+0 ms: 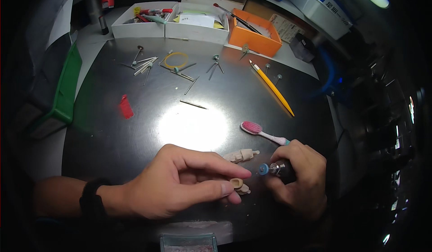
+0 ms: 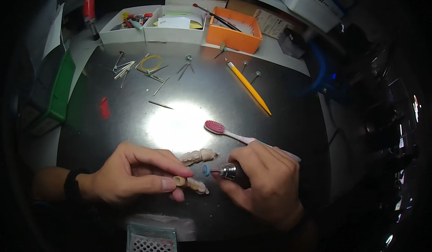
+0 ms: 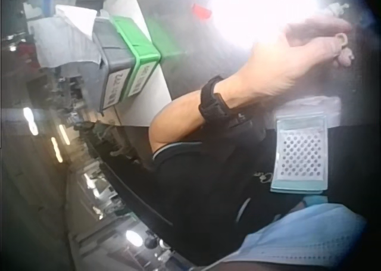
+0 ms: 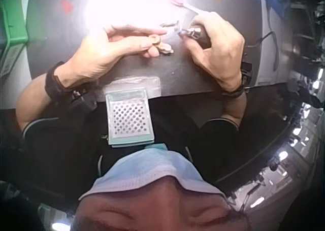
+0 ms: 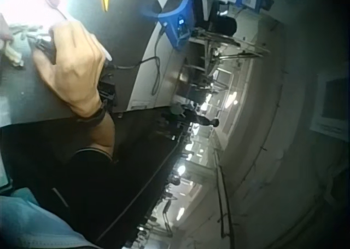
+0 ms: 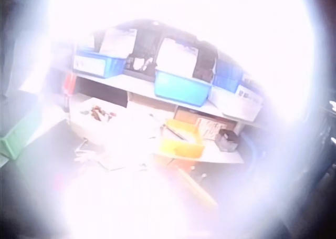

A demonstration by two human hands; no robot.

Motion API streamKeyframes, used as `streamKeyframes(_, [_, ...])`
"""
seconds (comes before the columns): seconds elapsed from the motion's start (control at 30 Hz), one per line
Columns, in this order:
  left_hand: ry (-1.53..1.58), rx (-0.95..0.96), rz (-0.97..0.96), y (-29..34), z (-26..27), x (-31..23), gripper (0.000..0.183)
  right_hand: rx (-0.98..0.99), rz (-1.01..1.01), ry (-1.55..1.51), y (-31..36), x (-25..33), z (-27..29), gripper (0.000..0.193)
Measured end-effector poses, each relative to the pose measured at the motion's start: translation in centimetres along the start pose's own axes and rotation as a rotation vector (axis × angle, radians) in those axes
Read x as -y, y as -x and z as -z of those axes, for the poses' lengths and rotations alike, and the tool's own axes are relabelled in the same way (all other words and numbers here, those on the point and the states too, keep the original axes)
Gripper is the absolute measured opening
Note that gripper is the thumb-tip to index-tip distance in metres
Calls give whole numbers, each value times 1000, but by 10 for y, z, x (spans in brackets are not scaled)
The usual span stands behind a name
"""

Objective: Polishing and assembling parts of a dental dental prosthesis using a rotary tool.

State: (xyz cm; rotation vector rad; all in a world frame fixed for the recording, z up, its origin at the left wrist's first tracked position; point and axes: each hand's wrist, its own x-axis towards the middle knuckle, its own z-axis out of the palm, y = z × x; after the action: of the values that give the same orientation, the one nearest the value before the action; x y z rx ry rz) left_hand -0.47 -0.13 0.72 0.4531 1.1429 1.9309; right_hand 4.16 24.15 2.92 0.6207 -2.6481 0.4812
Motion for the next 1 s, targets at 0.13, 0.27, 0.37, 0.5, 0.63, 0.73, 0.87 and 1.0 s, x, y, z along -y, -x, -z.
streamKeyframes(0.13, [9, -79, -109, -3, 13, -18, 20, -29, -101, 18, -2, -14, -10, 24])
streamKeyframes(0.27, [-274, -219, -193, -9, 19, -20, 12, -94, -112, 47, -8, -31, -13, 18])
streamKeyframes(0.37, [-494, -219, -246, -13, 24, -20, 12, -122, -104, 138, -7, -51, -13, 21])
streamKeyframes(0.5, [-334, -220, -116, -11, 25, -24, 11, -191, -19, 235, -11, -49, -10, 28])
streamKeyframes(0.63, [-208, -206, -122, -13, 28, -23, 15, 102, 93, -320, -4, -8, 3, 40])
streamKeyframes(0.73, [-230, -228, -116, -12, 24, -24, 14, 216, 227, -361, -1, 6, -12, 47])
streamKeyframes(0.87, [-447, -214, -218, -14, 25, -18, 17, 172, 213, -470, 2, 8, -21, 47])
streamKeyframes(1.0, [-420, -217, -190, -9, 23, -21, 21, 37, 85, -320, 1, 7, -7, 44])
